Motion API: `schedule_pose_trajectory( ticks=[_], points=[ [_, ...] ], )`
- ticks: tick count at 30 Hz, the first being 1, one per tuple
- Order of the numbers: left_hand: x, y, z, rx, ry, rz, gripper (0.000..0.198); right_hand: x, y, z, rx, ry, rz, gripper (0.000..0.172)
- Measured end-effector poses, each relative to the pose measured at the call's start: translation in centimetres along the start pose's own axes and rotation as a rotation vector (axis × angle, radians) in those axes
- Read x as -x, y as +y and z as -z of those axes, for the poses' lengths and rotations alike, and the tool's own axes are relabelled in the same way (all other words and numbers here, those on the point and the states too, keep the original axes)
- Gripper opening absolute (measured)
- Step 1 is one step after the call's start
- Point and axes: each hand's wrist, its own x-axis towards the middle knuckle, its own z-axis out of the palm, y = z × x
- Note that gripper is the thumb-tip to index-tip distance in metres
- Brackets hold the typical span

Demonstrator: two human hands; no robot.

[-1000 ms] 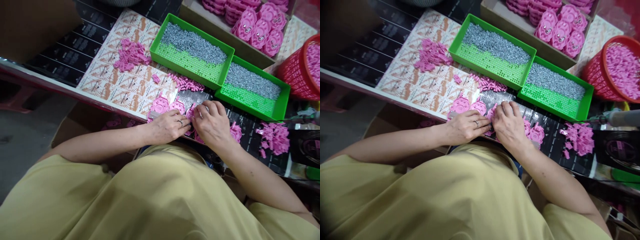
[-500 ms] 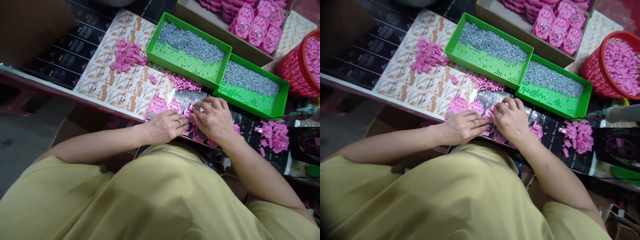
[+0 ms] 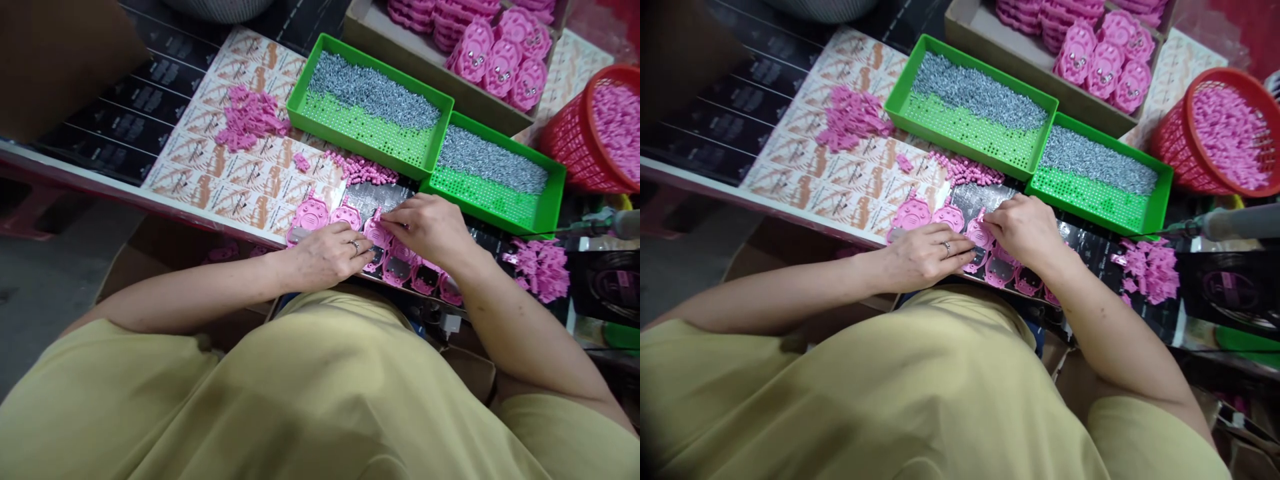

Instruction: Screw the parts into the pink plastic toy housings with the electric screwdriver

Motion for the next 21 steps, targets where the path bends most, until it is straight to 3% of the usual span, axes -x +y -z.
schedule_pose_trajectory(
  ticks=[5,7,10,13,16,18,21],
  points=[
    [-0.1,0.4,-0.4,0.032,-0.016,0.005,0.019,1.0,-2.3,0.6,0.280,0.118,0.065,0.028],
    [0.1,-0.3,-0.2,0.070,0.011,-0.003,0.020,1.3,-2.8,0.5,0.317,0.160,0.085,0.027],
    [1.2,-3.8,0.7,0.059,0.051,0.130,0.022,1.2,-2.7,0.3,0.309,0.204,0.095,0.023],
    [3.0,-9.1,1.2,-0.015,-0.023,0.441,0.025,1.0,-2.3,0.3,0.300,0.250,0.084,0.021],
    [4.6,-13.2,0.6,-0.037,-0.111,0.542,0.021,1.0,-2.0,0.7,0.282,0.292,0.053,0.018],
    [5.2,-14.2,0.2,-0.042,-0.128,0.600,0.018,1.1,-1.7,1.1,0.251,0.350,0.006,0.015],
    [4.9,-13.0,0.5,-0.003,-0.034,0.709,0.019,1.3,-1.6,1.6,0.163,0.424,-0.038,0.015]
  ],
)
